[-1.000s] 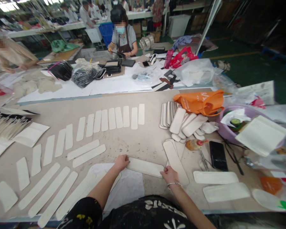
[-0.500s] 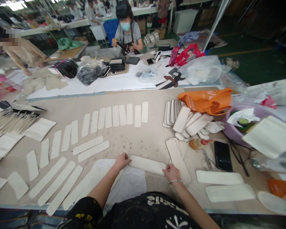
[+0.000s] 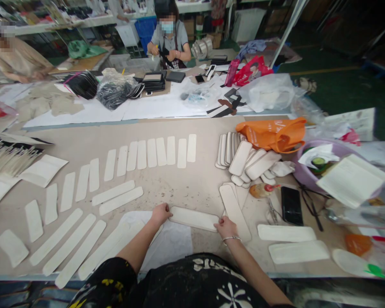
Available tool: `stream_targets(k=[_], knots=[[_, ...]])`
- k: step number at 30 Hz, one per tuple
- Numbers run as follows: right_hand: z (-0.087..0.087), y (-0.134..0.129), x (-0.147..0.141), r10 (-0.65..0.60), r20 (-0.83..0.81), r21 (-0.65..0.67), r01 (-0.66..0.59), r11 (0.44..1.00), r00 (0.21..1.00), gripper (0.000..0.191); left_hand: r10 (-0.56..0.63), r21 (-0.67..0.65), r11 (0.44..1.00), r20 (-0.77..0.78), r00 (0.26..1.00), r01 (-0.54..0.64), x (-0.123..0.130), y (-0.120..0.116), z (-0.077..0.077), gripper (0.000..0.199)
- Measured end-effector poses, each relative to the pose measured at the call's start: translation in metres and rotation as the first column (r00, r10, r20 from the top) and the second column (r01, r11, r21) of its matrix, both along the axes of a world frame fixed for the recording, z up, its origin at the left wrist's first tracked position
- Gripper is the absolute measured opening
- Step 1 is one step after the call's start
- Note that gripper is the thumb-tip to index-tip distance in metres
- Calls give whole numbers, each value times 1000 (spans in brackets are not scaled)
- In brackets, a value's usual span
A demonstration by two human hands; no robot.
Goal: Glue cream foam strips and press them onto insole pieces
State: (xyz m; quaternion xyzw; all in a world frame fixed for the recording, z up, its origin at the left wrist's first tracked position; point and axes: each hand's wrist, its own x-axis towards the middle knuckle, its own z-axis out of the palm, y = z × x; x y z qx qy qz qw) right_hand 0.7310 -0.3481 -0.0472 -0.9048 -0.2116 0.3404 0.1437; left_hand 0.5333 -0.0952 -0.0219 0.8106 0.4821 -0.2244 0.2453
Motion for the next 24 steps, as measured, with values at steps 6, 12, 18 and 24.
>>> stream_targets(k=[6,12,18,24], knots=[[-2,1,1,-14,-31,1,14,1000,999,13,-32,-6,999,-5,999,32,0,0,-2,15],[-3,1,1,-17,-49,-6,17,1000,999,12,-67,-26,997,-23,997,67,0,1,-1,17],[0,2,1,8,-43,-18,-9,1000,999,11,-109,-97,990,-55,993,103,3,6,3,21],[3,4,2,32,-21,-38,-33,999,999,9,-99,-136,987,-86,991,87,7,8,5,23]])
